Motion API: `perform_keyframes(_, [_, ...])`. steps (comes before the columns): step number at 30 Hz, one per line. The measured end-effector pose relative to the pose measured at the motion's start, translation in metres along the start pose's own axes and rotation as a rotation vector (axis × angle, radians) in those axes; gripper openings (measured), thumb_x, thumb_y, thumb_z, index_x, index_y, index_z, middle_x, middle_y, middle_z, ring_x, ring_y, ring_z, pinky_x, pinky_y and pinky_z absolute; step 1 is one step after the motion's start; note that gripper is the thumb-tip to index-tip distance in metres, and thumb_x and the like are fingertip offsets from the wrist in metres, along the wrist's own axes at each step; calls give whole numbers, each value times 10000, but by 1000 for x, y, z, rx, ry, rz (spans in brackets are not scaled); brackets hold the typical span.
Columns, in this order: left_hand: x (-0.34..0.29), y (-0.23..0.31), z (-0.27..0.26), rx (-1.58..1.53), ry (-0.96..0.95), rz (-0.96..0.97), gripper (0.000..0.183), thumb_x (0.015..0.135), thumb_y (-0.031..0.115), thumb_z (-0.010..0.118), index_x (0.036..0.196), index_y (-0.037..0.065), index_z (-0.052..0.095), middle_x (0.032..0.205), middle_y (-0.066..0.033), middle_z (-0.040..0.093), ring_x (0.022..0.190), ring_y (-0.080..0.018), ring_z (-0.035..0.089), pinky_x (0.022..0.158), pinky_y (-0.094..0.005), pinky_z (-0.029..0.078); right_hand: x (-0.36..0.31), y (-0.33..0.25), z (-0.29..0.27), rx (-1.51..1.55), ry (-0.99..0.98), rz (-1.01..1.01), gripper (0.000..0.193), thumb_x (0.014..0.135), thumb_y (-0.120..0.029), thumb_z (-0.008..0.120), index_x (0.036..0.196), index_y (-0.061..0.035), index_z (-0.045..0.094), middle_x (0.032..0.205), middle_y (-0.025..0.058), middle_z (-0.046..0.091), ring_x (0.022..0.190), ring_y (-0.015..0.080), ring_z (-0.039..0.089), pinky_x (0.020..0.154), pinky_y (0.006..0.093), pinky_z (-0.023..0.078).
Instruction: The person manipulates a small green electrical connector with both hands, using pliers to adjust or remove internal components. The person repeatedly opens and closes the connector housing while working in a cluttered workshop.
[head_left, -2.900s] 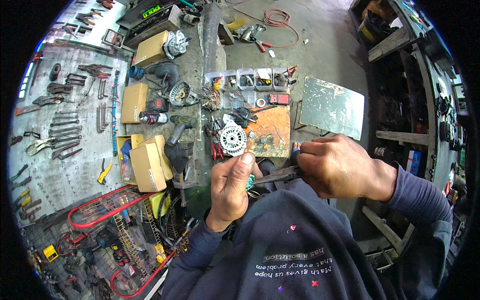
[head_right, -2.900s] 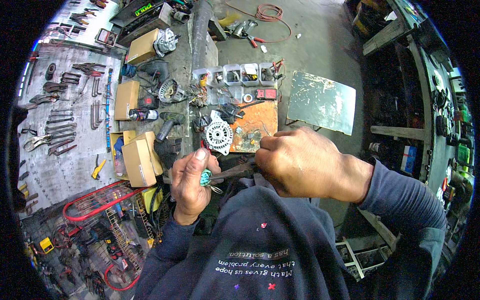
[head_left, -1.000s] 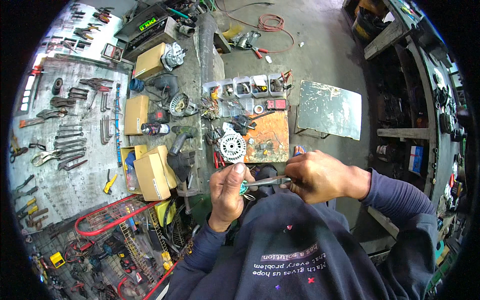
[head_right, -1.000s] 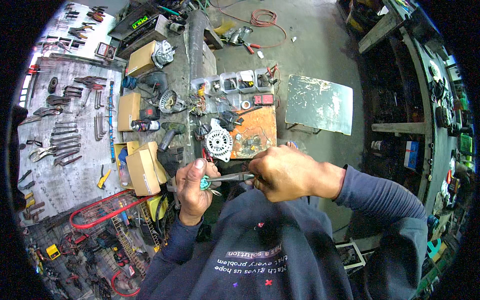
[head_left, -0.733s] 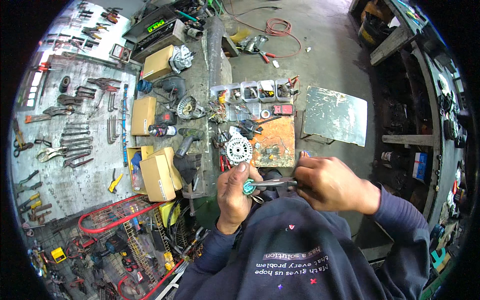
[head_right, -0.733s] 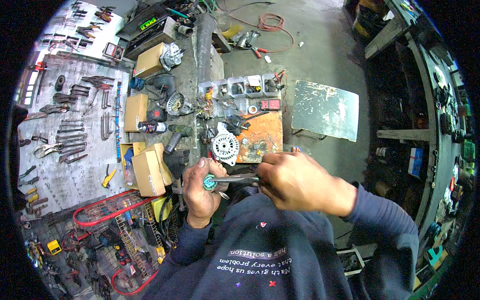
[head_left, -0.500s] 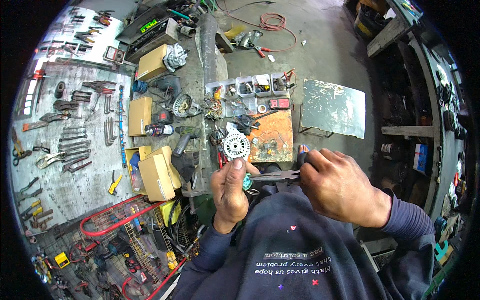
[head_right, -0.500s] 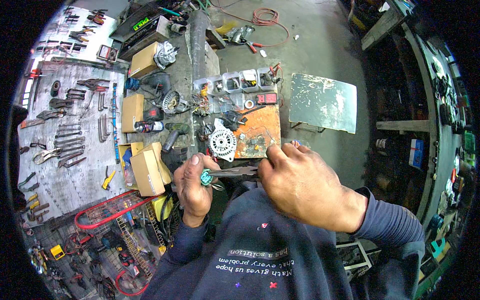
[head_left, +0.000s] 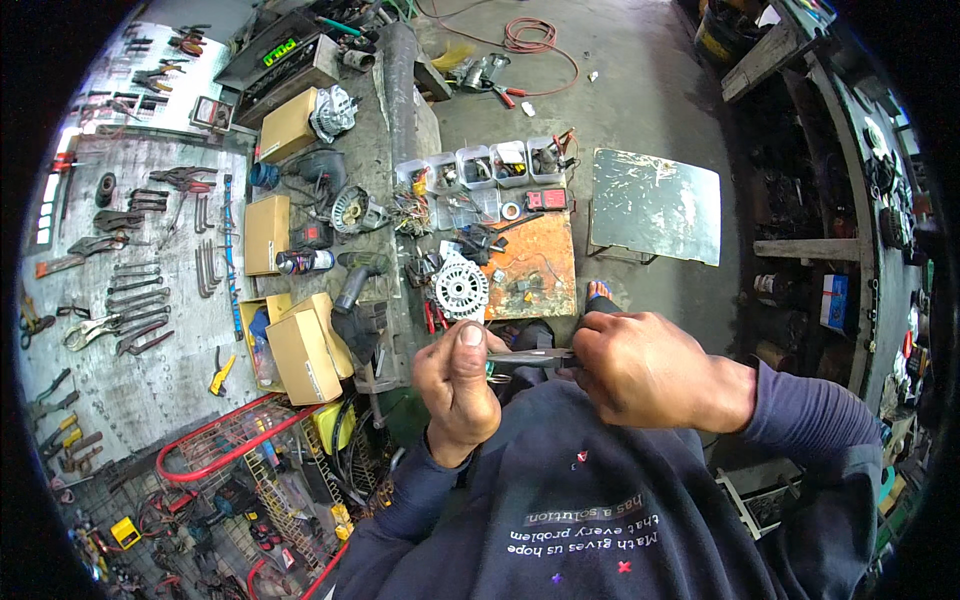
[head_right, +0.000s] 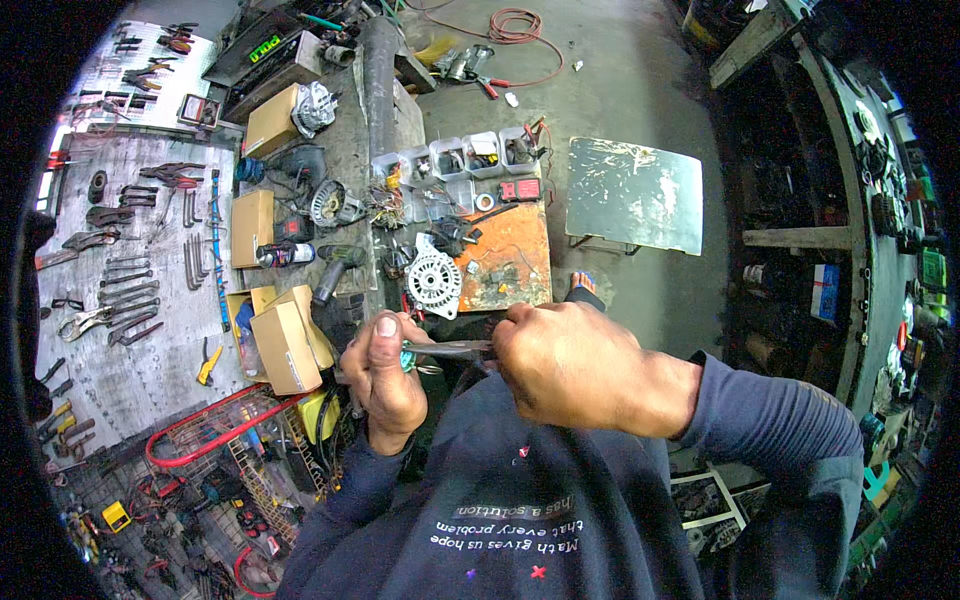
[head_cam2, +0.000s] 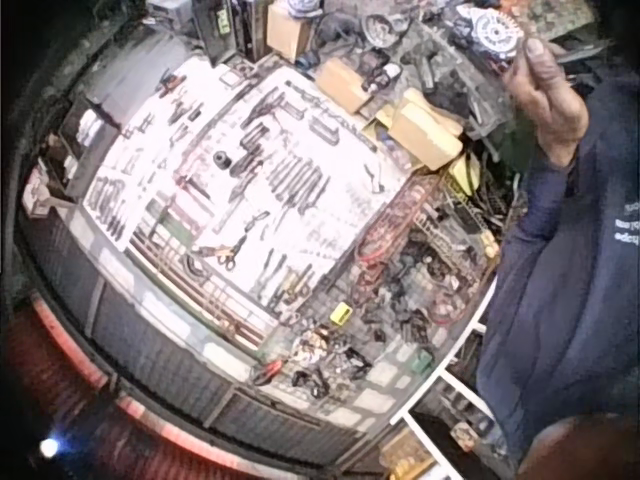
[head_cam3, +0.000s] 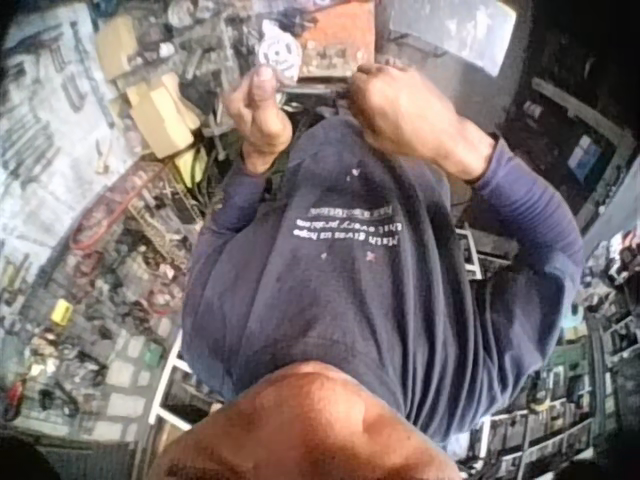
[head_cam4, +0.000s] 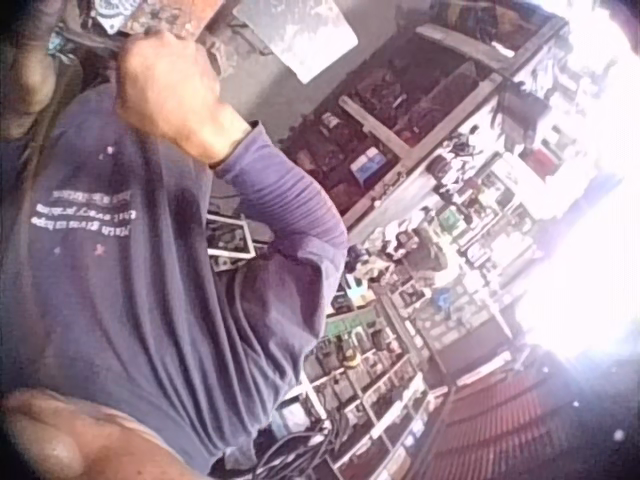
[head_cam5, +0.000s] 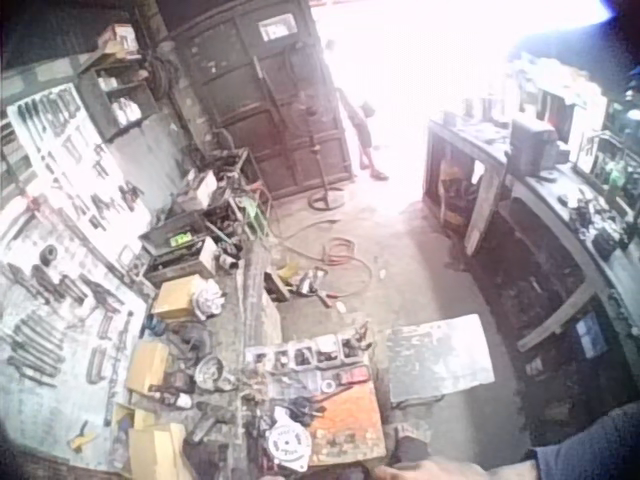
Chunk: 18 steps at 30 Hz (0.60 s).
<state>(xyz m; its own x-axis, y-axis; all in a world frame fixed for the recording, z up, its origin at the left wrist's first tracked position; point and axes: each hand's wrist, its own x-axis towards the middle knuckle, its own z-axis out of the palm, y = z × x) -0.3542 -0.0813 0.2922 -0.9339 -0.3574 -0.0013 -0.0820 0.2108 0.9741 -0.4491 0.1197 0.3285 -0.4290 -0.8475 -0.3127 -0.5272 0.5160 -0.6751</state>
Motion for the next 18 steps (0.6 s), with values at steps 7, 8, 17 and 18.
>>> perform_keyframes(7, [-4, -14, -3, -133, 79, -124, 507, 1044, 373, 516, 715, 1, 620, 684, -119, 630, 598, -180, 568, 588, -297, 442, 18, 16, 14, 189, 14, -95, 187, 809, -167, 688, 779, 18, 688, 753, 253, 684, 784, 444, 704, 711, 515, 583])
perform_keyframes(8, [-4, -13, -3, -141, 82, -144, 507, 1045, 371, 515, 713, 2, 617, 683, -120, 630, 592, -176, 570, 577, -290, 439, 19, 18, 15, 211, 10, -100, 186, 812, -164, 687, 769, 17, 687, 748, 253, 679, 781, 446, 700, 704, 516, 577])
perform_keyframes(17, [1, -14, -5, -192, 57, -223, 515, 1054, 377, 508, 709, 10, 611, 659, -109, 614, 545, -157, 549, 529, -277, 413, 25, 23, 18, 335, -24, -76, 217, 846, -159, 708, 725, 17, 666, 709, 262, 651, 735, 454, 677, 658, 509, 546])
perform_keyframes(18, [1, -14, -5, -193, 49, -229, 515, 1055, 378, 507, 709, 11, 611, 654, -106, 612, 537, -155, 543, 526, -277, 409, 25, 24, 19, 349, -19, -77, 229, 853, -164, 710, 722, 17, 662, 702, 260, 648, 725, 453, 674, 651, 507, 543])
